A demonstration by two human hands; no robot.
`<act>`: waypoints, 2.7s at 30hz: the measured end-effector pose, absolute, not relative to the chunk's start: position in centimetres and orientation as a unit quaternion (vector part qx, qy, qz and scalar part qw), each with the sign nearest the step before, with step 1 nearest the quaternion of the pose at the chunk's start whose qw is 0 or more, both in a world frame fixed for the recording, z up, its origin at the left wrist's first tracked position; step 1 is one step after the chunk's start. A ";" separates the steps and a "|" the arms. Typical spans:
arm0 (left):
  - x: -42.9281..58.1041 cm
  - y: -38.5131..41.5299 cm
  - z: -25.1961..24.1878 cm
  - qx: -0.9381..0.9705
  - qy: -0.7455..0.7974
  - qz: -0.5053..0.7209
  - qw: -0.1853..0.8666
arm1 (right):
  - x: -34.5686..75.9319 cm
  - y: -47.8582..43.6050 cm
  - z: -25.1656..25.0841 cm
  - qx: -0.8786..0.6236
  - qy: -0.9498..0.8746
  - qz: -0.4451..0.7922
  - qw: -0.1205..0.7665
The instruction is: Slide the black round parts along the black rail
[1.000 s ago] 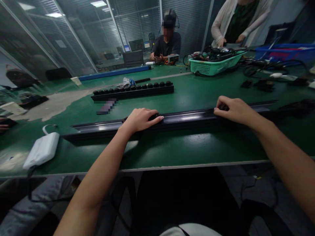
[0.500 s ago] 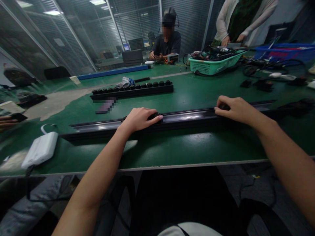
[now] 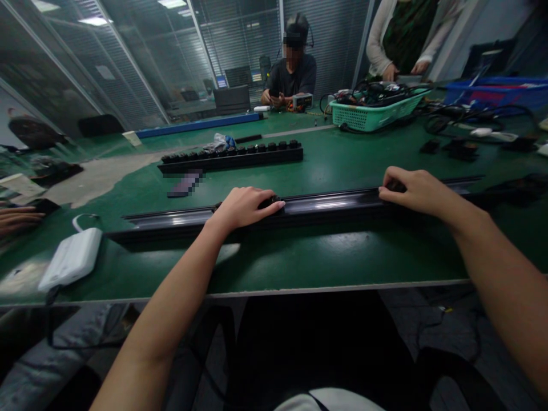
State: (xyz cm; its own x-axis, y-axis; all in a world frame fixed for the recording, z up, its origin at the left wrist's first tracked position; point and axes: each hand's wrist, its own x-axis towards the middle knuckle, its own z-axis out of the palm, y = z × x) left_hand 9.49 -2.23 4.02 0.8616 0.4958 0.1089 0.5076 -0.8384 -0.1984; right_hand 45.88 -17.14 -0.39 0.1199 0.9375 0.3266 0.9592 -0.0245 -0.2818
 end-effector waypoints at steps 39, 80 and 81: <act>9.6 -2.1 3.9 -0.956 -0.267 -0.018 0.122 | 46.0 -18.2 -0.8 -0.740 -0.618 -0.014 0.267; 9.6 -1.9 3.8 -0.955 -0.267 -0.014 0.128 | 48.2 -18.6 -0.4 -0.777 -0.595 -0.002 0.207; 9.6 -1.9 3.8 -0.955 -0.267 -0.013 0.126 | 48.3 -18.6 -0.3 -0.785 -0.589 0.003 0.191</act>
State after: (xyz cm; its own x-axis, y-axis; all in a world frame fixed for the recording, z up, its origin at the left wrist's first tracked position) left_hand 9.60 -1.92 3.81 0.8566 0.5074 0.0932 0.5142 -0.8250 -0.2344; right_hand 48.34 -18.55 -0.32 0.3053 0.9266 0.2194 0.9240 -0.2327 -0.3034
